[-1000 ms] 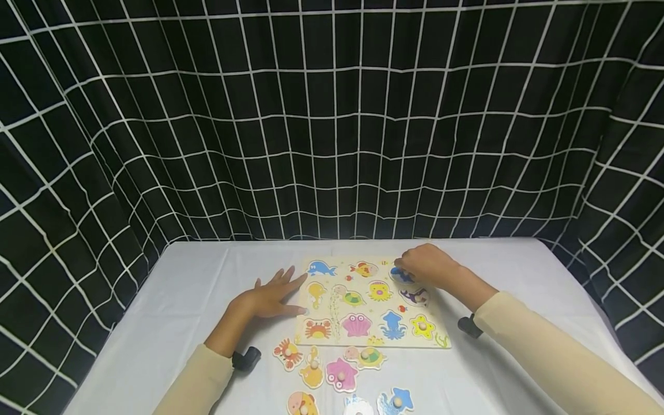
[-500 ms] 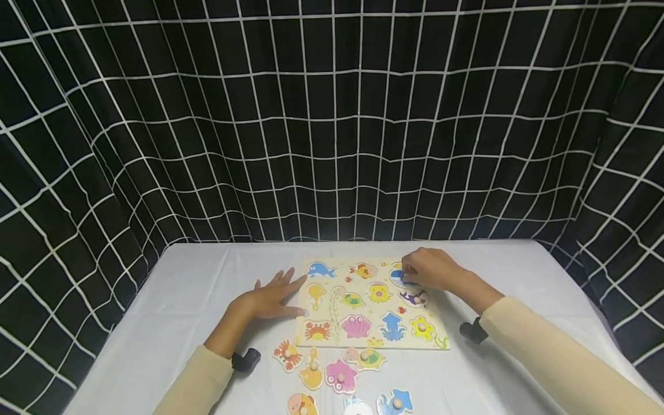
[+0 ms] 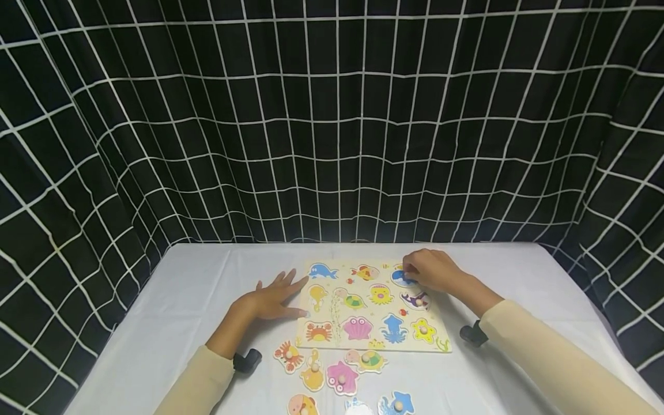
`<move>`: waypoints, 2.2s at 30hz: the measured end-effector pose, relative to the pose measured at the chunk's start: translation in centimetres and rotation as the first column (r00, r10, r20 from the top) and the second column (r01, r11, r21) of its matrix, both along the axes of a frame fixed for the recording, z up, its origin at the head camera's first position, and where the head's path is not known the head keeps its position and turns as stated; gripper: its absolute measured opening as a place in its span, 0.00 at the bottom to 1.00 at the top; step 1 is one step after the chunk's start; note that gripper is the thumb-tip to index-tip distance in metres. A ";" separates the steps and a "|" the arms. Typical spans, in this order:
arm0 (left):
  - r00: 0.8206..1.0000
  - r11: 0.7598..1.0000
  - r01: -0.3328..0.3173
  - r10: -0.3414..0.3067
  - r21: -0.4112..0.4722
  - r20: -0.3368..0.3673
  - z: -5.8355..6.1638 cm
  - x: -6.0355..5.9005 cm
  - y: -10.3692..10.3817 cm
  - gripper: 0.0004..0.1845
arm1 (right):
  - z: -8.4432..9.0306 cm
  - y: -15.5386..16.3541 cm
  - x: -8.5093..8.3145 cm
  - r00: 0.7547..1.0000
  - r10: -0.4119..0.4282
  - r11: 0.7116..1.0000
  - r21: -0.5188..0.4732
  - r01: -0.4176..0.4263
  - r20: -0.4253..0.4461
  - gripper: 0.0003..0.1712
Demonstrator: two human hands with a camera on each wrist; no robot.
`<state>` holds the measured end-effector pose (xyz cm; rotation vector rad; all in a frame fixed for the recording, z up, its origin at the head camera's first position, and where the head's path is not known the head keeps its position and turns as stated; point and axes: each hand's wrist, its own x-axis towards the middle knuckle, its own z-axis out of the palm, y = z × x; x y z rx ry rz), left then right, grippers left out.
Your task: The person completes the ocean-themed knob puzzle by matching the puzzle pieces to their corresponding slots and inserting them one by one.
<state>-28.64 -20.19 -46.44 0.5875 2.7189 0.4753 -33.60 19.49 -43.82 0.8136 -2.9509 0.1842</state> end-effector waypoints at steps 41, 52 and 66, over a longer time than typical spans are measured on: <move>1.000 1.000 0.004 -0.004 -0.011 0.010 0.2 0.1 0.0 0.48 | -0.2 -0.2 -0.6 0.998 0.057 0.998 -0.012 -0.056 0.013 0.04; 1.000 1.000 -0.002 0.002 -0.022 0.012 -0.4 -0.1 -0.2 0.50 | -0.4 0.2 -0.9 0.998 0.064 0.998 0.010 -0.064 -0.022 0.04; 1.000 1.000 0.006 -0.006 -0.016 0.016 0.1 -0.1 -0.2 0.49 | -0.4 0.1 -0.6 1.000 0.027 1.000 0.004 -0.026 -0.005 0.06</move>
